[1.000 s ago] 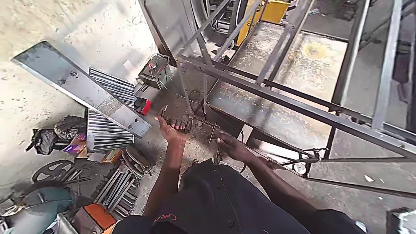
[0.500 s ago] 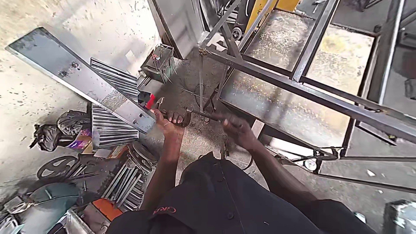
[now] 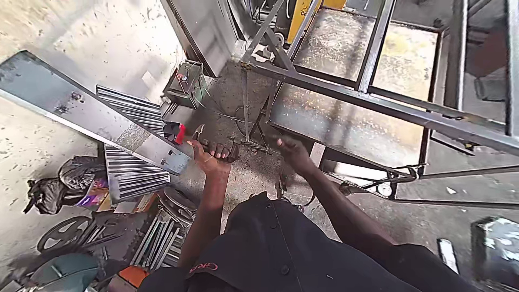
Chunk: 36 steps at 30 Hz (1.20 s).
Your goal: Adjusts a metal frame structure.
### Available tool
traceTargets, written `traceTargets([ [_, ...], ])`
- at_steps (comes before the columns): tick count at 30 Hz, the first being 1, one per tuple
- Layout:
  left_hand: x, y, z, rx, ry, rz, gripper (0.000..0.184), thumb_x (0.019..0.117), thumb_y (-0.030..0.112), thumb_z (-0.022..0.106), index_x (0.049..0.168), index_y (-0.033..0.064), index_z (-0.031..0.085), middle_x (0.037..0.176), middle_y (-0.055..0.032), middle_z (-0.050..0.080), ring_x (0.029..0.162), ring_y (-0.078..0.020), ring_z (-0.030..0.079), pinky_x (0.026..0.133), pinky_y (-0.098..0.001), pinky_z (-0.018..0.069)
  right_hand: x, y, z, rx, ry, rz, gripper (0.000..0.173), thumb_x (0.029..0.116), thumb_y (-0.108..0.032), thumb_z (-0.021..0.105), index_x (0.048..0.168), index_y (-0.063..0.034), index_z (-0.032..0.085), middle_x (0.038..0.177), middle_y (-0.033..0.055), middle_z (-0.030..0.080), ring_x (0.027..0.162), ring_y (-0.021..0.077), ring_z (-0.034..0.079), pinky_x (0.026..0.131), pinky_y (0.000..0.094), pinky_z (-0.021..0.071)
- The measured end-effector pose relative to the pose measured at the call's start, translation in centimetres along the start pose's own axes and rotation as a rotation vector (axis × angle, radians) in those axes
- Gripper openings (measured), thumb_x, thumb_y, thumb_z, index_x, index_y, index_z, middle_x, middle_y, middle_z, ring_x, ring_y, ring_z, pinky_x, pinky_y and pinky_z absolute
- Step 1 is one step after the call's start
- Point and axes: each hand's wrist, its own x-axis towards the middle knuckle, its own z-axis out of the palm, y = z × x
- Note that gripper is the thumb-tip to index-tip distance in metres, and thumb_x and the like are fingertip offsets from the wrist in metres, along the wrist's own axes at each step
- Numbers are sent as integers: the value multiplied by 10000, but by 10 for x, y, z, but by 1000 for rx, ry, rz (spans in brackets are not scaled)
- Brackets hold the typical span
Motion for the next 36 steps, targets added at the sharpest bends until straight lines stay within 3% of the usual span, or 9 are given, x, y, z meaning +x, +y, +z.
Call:
traceTargets([
  [4,10,2,-3,13,-14,11,633,1060,654,178,714,208,463,464,78,328,351,-72,355,368,-239,364,-35,2,37,3,-216,-100,314,1077,-248,496,1213,-87,729,981,-21,673,868,14,593,820,243,511],
  [9,6,-3,-5,-19,-57,-62,640,1060,656,158,735,203,474,467,77,335,351,-71,358,363,-237,360,-17,-36,-1,85,80,-51,397,1096,-406,437,1374,-221,651,867,-22,624,533,52,421,453,222,370],
  [15,13,0,2,-49,-74,-41,645,1059,659,174,728,199,483,466,76,344,347,-73,363,362,-236,358,-33,7,36,15,-170,-81,283,1063,-238,534,1153,-60,734,954,-9,665,856,37,599,798,256,521],
  [20,13,4,6,-21,-51,-54,633,1061,655,161,745,207,477,463,81,342,342,-63,356,354,-229,350,-6,-43,-4,10,86,-154,381,1090,-345,462,1356,-172,673,1039,-39,655,686,33,516,573,218,445],
  [24,17,4,7,-75,-61,-47,636,1064,647,168,726,202,472,460,78,338,345,-68,364,361,-230,356,-1,20,22,-90,-19,-14,248,1066,-263,543,1106,-78,703,957,26,670,827,90,607,756,332,524],
  [27,23,9,5,-53,-71,-11,640,1063,650,165,725,206,479,462,76,354,345,-71,371,362,-233,364,-26,-1,44,44,-208,-130,305,1065,-230,515,1202,-73,738,1077,-9,690,972,21,607,894,247,514],
  [30,19,9,3,-15,-49,-32,645,1061,654,150,730,204,470,461,72,340,343,-76,354,358,-237,353,-16,-41,21,105,-39,-175,350,1058,-346,513,1275,-155,710,968,-39,657,676,34,526,588,238,470],
  [32,16,4,6,-44,-80,-56,666,1054,669,149,708,198,469,455,71,334,341,-72,361,357,-239,362,1,-36,3,15,61,-162,372,1093,-333,469,1364,-179,673,1085,-10,663,711,59,562,592,241,492],
  [36,13,1,13,-58,-87,-54,638,1057,659,168,727,208,476,466,78,343,349,-69,361,365,-231,357,-13,17,29,-97,-42,-72,234,1045,-208,564,1025,-24,707,914,40,651,836,80,604,788,307,521],
])
